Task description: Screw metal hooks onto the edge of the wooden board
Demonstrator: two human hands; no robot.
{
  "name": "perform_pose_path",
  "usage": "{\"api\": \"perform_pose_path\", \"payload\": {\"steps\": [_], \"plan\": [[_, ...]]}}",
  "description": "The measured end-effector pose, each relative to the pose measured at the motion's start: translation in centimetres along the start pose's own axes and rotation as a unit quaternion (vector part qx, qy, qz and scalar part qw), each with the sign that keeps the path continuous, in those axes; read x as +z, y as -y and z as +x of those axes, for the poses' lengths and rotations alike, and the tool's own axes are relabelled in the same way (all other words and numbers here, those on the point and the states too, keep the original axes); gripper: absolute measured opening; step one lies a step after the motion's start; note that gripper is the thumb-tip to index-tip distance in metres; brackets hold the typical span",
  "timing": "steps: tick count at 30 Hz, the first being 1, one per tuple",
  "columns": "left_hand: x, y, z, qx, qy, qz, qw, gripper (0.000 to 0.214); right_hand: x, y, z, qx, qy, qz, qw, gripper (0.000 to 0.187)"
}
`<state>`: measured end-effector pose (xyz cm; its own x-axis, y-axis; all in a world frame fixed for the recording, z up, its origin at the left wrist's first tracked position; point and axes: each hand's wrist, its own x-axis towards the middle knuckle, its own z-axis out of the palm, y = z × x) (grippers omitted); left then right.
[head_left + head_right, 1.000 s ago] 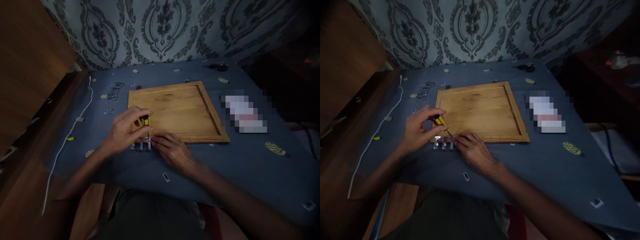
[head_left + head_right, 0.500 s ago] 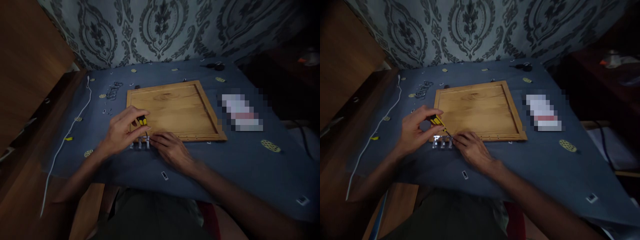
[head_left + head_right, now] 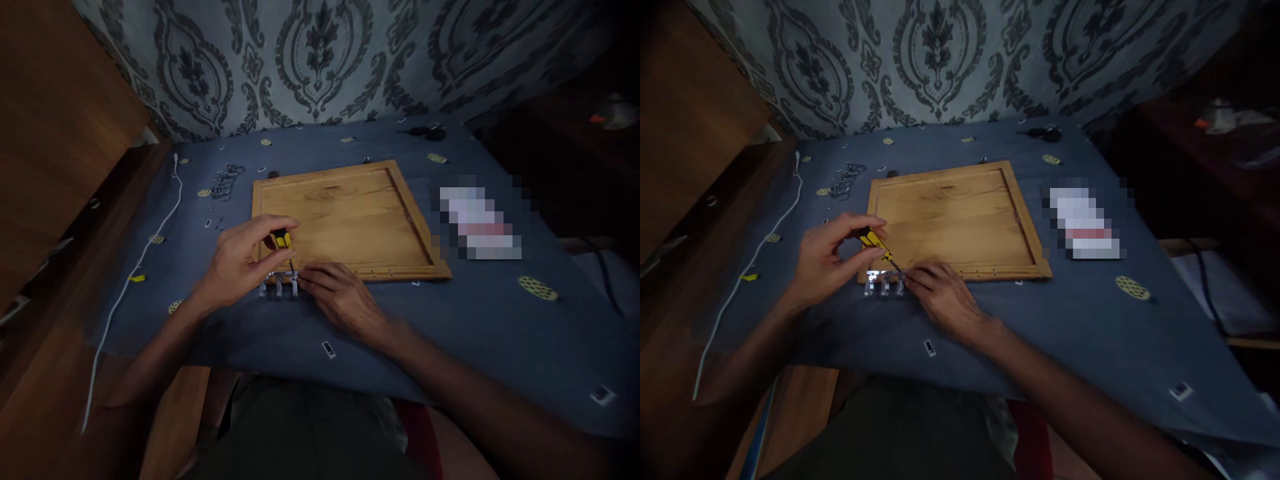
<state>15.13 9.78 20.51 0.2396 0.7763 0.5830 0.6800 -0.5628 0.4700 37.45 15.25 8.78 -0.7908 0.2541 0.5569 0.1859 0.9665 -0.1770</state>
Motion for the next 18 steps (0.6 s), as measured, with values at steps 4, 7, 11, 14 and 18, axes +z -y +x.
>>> {"api": "perform_pose_path", "payload": {"steps": [4, 7, 11, 14, 18], "plan": [[0.52, 0.0, -0.21, 0.008, -0.026, 0.011, 1.0, 0.02, 0.06, -0.03, -0.01, 0.008, 0.009, 0.006, 1.0, 0.034], [0.44, -0.14, -0.21, -0.03, -0.025, -0.019, 0.999, 0.025, 0.05, -0.02, 0.01, 0.01, 0.008, 0.019, 1.0, 0.035], [0.02, -0.37, 0.07, -0.069, 0.018, -0.106, 0.992, 0.029, -0.06, 0.05, 0.04, 0.008, 0.003, 0.02, 1.0, 0.035], [-0.01, -0.43, 0.18, -0.076, 0.031, -0.124, 0.989, 0.027, -0.09, 0.1, 0.05, 0.013, 0.008, 0.017, 1.0, 0.036], [0.38, -0.32, 0.03, -0.057, 0.012, -0.057, 0.997, 0.023, 0.02, 0.1, 0.05, 0.017, 0.013, 0.019, 1.0, 0.037]]}}
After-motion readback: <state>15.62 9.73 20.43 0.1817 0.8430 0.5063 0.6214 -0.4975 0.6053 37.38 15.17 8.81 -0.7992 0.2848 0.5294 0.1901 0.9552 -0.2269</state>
